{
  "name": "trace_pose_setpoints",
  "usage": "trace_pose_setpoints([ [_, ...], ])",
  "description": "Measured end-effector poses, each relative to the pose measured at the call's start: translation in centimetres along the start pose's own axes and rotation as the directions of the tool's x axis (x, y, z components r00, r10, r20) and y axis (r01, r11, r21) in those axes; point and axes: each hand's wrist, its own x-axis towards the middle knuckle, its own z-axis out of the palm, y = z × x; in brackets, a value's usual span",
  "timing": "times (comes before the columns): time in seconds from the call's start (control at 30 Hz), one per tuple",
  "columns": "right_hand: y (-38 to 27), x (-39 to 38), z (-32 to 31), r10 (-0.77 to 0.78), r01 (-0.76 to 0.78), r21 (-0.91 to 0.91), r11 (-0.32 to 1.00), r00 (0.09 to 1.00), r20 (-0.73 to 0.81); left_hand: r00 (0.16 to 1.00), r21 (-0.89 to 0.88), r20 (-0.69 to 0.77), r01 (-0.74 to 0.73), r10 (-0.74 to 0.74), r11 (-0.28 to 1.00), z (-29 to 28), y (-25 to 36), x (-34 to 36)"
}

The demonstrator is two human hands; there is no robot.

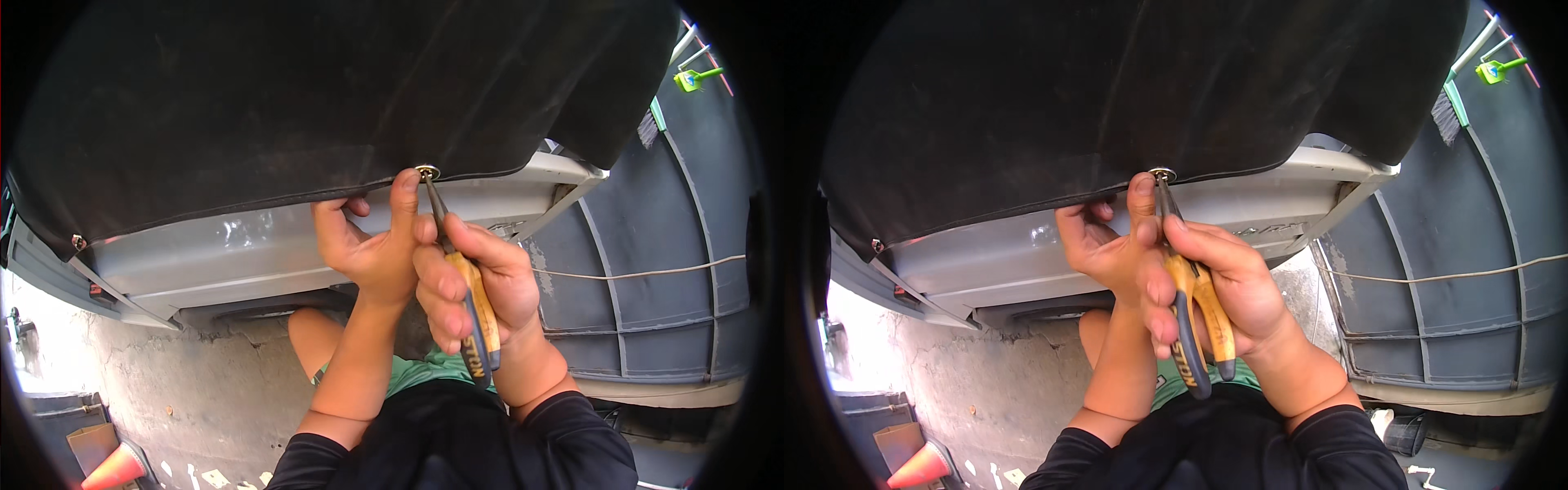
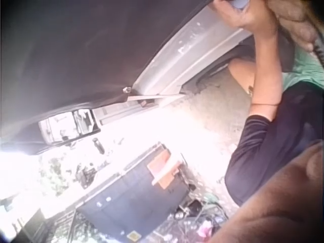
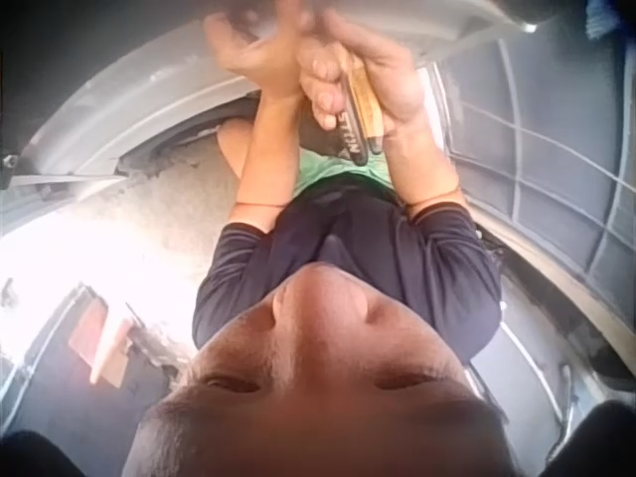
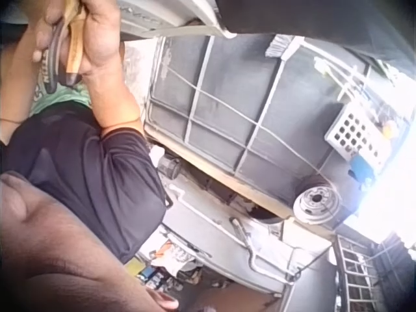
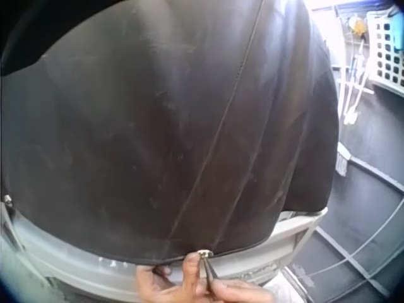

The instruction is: Attaching a metal eyelet to a black vehicle tarp using a hammer and pliers.

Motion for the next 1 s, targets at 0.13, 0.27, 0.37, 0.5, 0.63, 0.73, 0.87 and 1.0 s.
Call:
trace_pose_setpoints([
  [0.13, 0.8, -2.2, -0.3, -0.072, 0.052, -0.266, 0.963, 0.995, -0.066, 0.997, 0.067, 0.006, -0.083, 0.083, 0.994, 0.0, -0.3, 0.0],
  [0.27, -1.4, -1.4, -1.0, -0.520, 0.579, -0.808, 0.106, 0.725, 0.451, 0.988, 0.042, 0.062, -0.146, 0.143, 0.988, -0.1, -0.6, 0.2],
  [0.37, -3.3, 1.6, -0.8, -0.549, 0.706, -0.689, -0.161, 0.516, 0.657, 0.988, 0.051, 0.078, -0.140, 0.136, 0.989, -0.3, -1.0, 0.2],
  [0.5, -4.3, 2.7, 0.4, -0.397, 0.868, -0.474, -0.151, 0.386, 0.833, 0.988, 0.008, 0.075, -0.139, 0.138, 0.990, 0.1, -0.9, 0.3],
  [0.63, -3.9, 4.5, -0.2, -0.317, 0.807, -0.415, -0.421, 0.298, 0.900, 0.986, 0.005, 0.055, -0.159, 0.158, 0.987, 0.2, -1.0, 0.1],
  [0.73, -3.3, 4.8, -0.3, -0.289, 0.801, -0.386, -0.458, 0.276, 0.916, 0.983, 0.011, 0.015, -0.184, 0.184, 0.983, 0.2, -1.5, 0.4],
  [0.87, -3.6, 5.1, 0.1, -0.280, 0.834, -0.377, -0.402, 0.281, 0.918, 0.984, -0.017, -0.006, -0.179, 0.179, 0.984, 0.8, -1.0, 0.3],
  [1.0, -3.1, 5.1, -0.3, -0.311, 0.840, -0.400, -0.366, 0.295, 0.903, 0.977, 0.005, -0.006, -0.213, 0.213, 0.977, 0.7, -1.5, 0.5],
])
